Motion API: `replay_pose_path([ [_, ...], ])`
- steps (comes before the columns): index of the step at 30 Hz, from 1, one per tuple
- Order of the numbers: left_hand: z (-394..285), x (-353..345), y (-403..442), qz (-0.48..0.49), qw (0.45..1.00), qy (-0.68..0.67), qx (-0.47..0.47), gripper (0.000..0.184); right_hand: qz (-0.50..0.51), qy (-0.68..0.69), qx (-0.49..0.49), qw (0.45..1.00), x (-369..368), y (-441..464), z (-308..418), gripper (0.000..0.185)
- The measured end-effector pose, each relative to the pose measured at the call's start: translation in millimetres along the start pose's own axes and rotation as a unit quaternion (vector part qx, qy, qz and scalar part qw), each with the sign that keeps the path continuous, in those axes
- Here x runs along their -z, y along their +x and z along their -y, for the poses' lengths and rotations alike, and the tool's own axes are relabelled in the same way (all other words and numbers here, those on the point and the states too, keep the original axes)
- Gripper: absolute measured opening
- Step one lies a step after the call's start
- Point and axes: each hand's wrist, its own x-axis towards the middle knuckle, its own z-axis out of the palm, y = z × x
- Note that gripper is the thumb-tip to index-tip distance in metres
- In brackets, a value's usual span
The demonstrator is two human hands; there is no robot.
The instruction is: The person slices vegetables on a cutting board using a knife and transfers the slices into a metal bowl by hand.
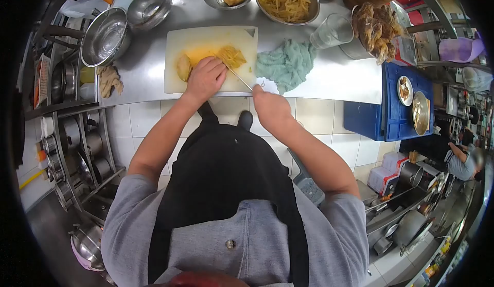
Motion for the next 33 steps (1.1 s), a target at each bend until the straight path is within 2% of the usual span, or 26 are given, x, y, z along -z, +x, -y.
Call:
replay_pose_path([
  [7, 2, 0, -1, -0.004, 1.000, -0.002, 0.002, 0.016, 0.033, -0.014, -0.012, 0.999, 7, -69, -23, 0.026],
  [17, 2, -1, 0, -0.014, 1.000, 0.001, -0.007, 0.015, -0.022, -0.008, 0.035, 0.999, 7, 19, 2, 0.023],
  [21, 2, 0, 0, -0.017, 1.000, -0.002, -0.006, 0.015, -0.016, 0.000, 0.023, 1.000, 1, 3, -2, 0.023],
  [26, 6, -3, -2, -0.004, 1.000, 0.001, -0.001, 0.012, 0.040, -0.005, -0.011, 0.999, 7, -53, -17, 0.022],
  [33, 6, -3, -2, -0.001, 1.000, 0.009, -0.005, 0.012, 0.000, 0.000, 0.014, 1.000, 11, -6, -3, 0.021],
])
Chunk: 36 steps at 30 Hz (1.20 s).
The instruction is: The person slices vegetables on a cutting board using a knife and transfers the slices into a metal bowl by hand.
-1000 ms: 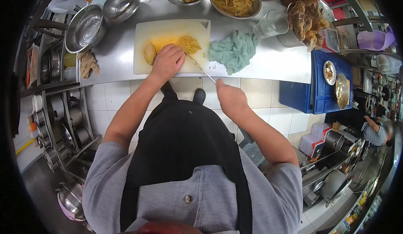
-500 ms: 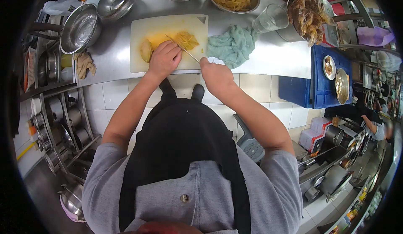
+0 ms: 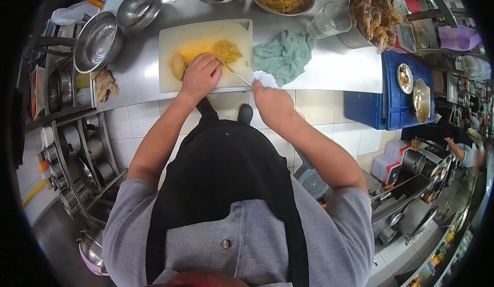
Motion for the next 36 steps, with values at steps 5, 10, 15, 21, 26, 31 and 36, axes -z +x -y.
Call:
replay_pose_path([
  [5, -3, 1, 2, -0.004, 1.000, -0.005, -0.001, 0.010, -0.010, 0.008, 0.001, 1.000, -10, 11, 3, 0.021],
  [10, -6, 10, 3, 0.023, 0.997, -0.053, 0.042, 0.015, 0.024, 0.021, -0.011, 0.999, -17, -31, -11, 0.024],
  [15, -10, 37, -10, 0.018, 0.986, -0.088, 0.140, 0.025, 0.036, 0.026, -0.019, 0.999, -21, -29, -8, 0.025],
  [21, 0, 40, -10, 0.124, 0.989, -0.042, 0.065, 0.025, 0.011, 0.035, -0.021, 0.999, -20, -24, -4, 0.026],
  [26, -4, 40, -6, 0.143, 0.989, 0.014, 0.025, 0.025, 0.014, 0.038, -0.030, 0.999, -22, -25, 1, 0.027],
  [31, 2, 34, 0, 0.125, 0.992, -0.022, 0.022, 0.026, -0.014, 0.053, -0.050, 0.997, -31, -22, 14, 0.022],
  [36, 4, 34, -2, 0.095, 0.994, -0.050, 0.011, 0.024, -0.038, 0.056, -0.066, 0.996, -33, -24, 22, 0.019],
])
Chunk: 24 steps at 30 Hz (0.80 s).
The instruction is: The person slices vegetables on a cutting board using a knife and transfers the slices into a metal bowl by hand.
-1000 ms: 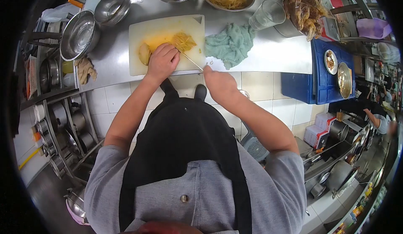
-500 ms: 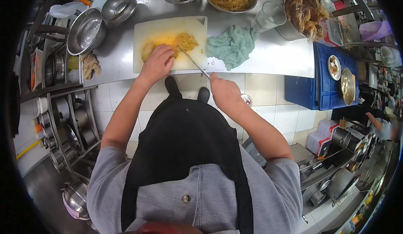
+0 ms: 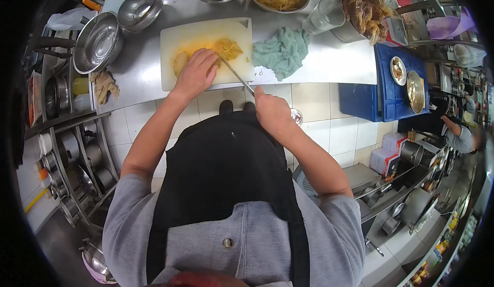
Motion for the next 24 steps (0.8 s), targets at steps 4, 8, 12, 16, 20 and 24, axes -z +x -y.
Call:
replay_pose_path([
  [4, 6, -5, 2, 0.016, 0.998, 0.015, -0.061, 0.024, 0.014, 0.004, -0.003, 1.000, -4, 3, -9, 0.022],
  [8, 9, -3, 3, 0.016, 0.999, 0.009, -0.049, 0.026, 0.019, -0.002, 0.015, 1.000, 11, 2, -9, 0.024],
  [12, 3, -4, 2, 0.013, 0.999, -0.008, -0.043, 0.024, 0.020, -0.017, 0.019, 0.999, 14, 11, -2, 0.019],
  [16, 3, -5, 3, -0.004, 0.999, -0.009, -0.039, 0.025, 0.026, -0.020, 0.047, 0.998, 21, 22, 2, 0.019],
  [20, 1, -8, 1, -0.006, 0.999, -0.014, -0.033, 0.023, 0.024, -0.037, 0.063, 0.997, 16, 50, 5, 0.021],
  [24, 3, -9, 3, -0.021, 0.999, -0.008, -0.031, 0.022, 0.009, -0.030, 0.092, 0.995, 12, 38, -9, 0.024],
])
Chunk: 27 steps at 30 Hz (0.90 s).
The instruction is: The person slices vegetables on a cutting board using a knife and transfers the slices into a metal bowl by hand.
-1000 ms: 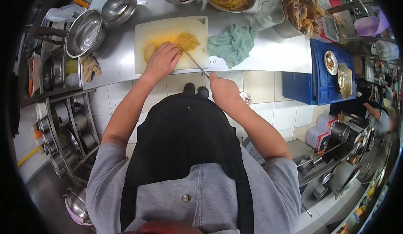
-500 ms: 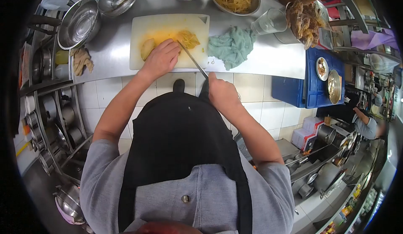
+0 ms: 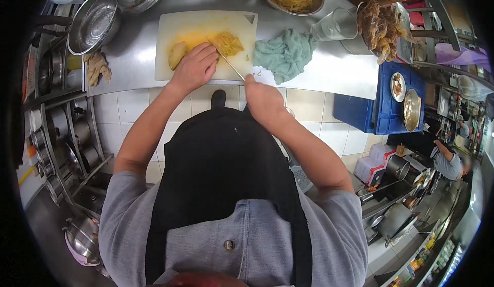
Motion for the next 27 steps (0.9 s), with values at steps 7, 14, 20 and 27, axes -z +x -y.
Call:
replay_pose_path([
  [7, 2, 4, -5, 0.003, 1.000, -0.021, 0.004, 0.020, 0.086, -0.021, -0.043, 0.995, 19, -33, -6, 0.023],
  [14, 3, 8, -3, 0.022, 1.000, 0.007, -0.001, 0.025, 0.054, -0.015, -0.034, 0.998, 16, -16, 13, 0.024],
  [20, 3, 1, -7, -0.004, 1.000, 0.003, 0.001, 0.024, 0.014, -0.018, -0.008, 1.000, -2, 17, 14, 0.022],
  [27, 2, 4, -7, -0.013, 1.000, -0.009, 0.006, 0.022, 0.092, -0.050, -0.053, 0.993, 6, -44, 4, 0.023],
])
